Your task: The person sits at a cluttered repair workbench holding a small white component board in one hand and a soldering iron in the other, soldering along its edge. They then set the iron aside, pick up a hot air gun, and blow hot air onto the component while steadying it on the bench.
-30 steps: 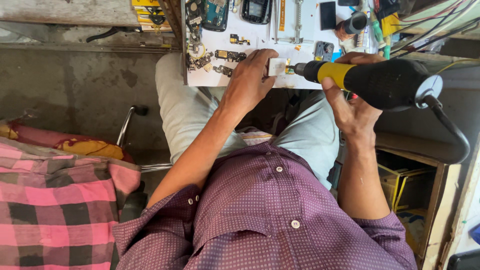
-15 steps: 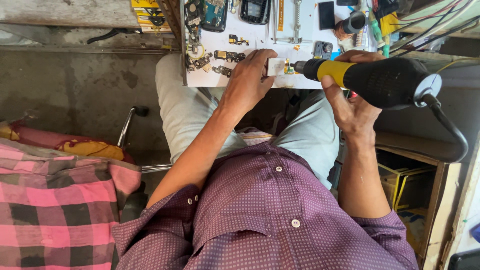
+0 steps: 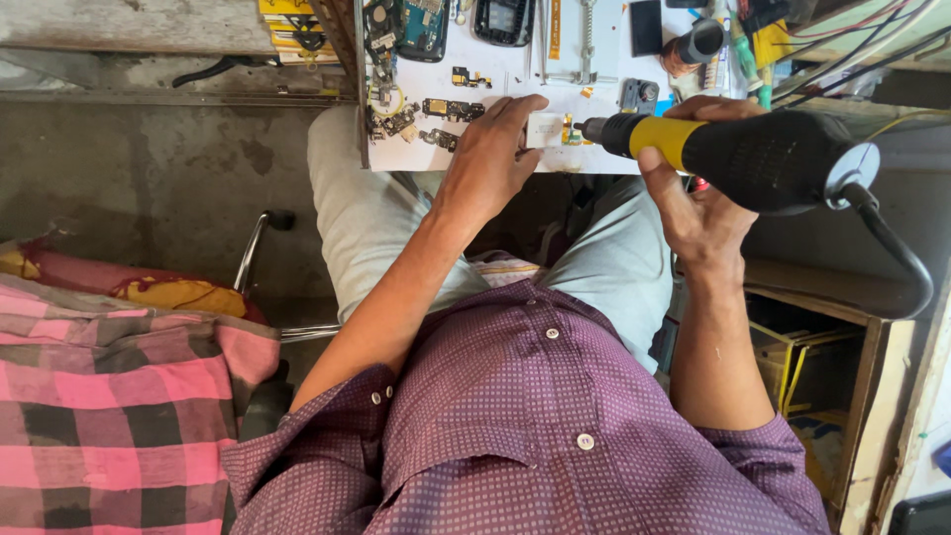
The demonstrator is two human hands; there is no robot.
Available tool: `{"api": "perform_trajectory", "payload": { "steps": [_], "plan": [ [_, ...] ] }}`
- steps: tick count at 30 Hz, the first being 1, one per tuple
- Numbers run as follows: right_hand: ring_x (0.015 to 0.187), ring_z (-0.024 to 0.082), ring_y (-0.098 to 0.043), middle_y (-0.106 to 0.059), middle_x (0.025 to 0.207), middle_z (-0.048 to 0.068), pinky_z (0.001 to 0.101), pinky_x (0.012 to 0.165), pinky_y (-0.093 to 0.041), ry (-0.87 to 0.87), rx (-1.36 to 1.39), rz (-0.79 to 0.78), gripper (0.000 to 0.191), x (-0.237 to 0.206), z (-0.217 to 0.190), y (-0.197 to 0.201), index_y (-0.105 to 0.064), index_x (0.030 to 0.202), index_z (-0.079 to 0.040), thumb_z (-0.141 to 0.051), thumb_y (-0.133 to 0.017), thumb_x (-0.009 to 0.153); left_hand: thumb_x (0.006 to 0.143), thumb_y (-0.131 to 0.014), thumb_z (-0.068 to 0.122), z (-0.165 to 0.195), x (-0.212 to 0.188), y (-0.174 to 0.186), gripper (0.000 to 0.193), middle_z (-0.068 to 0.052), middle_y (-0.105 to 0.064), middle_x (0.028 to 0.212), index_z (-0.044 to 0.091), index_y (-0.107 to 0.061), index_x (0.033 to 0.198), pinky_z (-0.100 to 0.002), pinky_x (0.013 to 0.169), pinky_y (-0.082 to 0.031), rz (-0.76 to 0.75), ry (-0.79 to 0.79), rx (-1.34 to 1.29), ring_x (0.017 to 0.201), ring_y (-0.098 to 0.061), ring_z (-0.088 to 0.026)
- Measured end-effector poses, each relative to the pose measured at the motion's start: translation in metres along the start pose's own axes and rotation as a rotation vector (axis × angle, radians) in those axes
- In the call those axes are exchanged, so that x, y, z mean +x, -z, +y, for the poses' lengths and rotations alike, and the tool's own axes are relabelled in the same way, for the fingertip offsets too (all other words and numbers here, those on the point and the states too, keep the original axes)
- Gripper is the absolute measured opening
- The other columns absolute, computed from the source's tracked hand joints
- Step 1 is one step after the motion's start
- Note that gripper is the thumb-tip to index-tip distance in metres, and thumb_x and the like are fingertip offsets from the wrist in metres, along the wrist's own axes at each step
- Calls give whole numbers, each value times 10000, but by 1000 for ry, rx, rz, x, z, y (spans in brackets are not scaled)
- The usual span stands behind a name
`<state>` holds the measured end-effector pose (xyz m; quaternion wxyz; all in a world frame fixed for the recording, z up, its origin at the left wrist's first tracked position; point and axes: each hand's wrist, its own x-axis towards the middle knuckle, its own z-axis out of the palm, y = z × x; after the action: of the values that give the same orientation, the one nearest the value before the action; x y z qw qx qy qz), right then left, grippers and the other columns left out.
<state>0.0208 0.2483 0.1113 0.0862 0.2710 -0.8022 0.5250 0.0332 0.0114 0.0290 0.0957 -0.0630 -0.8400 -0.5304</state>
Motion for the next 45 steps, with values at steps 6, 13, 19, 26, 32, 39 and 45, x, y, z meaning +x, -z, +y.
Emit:
{"api": "perform_trajectory", "payload": {
  "steps": [6, 13, 19, 26, 32, 39, 45],
  "plan": [
    [1099, 208, -601, -592, 1240, 154, 335, 993, -504, -5, 17, 7, 430, 2, -2, -2, -451, 1322, -7, 27, -793, 1063, 782, -796, -32, -2, 2, -1, 562, -156, -659, 1066, -5, -598, 1307, -404, 796, -544, 0, 3, 1, 831, -664, -290],
    [1115, 208, -605, -604, 1244, 150, 331, 1012, -500, -22, 58, 10, 419, 1, 0, -1, -451, 1327, -11, 41, -775, 1066, 788, -797, -30, -4, 0, -2, 552, -154, -658, 1068, -1, -598, 1302, -402, 797, -545, 25, -18, -14, 841, -663, -287],
    [1108, 210, -604, -606, 1224, 143, 339, 1022, -492, -69, 98, 53, 425, -3, 5, 0, -454, 1333, -21, 44, -771, 1058, 775, -794, -37, -6, 2, -4, 558, -153, -662, 1056, 0, -601, 1297, -397, 773, -544, 8, 11, -19, 800, -659, -278],
    [1112, 266, -636, -578, 1218, 133, 386, 1066, -504, 21, 144, 263, 447, -6, 10, 5, -445, 1375, -53, 19, -763, 1069, 781, -794, -50, -7, 2, -5, 555, -138, -664, 1045, 4, -605, 1300, -378, 770, -551, 10, 17, -35, 790, -660, -256],
    [734, 236, -627, -682, 1211, 235, 316, 639, -536, -183, 378, 368, 478, -31, 15, 21, -361, 1350, -54, -129, -740, 1071, 784, -812, -49, -13, -1, -12, 550, -121, -668, 1038, 21, -612, 1292, -367, 748, -551, 30, -10, -39, 769, -666, -239],
    [853, 240, -627, -637, 1286, 206, 315, 712, -515, -131, 434, 314, 571, -58, 22, 26, -355, 1430, -119, -37, -826, 1118, 783, -821, -60, -14, -8, -16, 548, -120, -662, 1054, 20, -608, 1281, -316, 733, -595, 28, -21, -41, 786, -701, -201],
    [846, 233, -622, -635, 1259, 228, 315, 701, -517, -209, 456, 369, 504, -72, 7, 31, -409, 1369, -70, 19, -812, 1081, 802, -799, -84, -6, -18, -15, 534, -139, -674, 1113, 13, -603, 1290, -293, 740, -629, 24, -40, -113, 850, -753, -198]
  ]
}}
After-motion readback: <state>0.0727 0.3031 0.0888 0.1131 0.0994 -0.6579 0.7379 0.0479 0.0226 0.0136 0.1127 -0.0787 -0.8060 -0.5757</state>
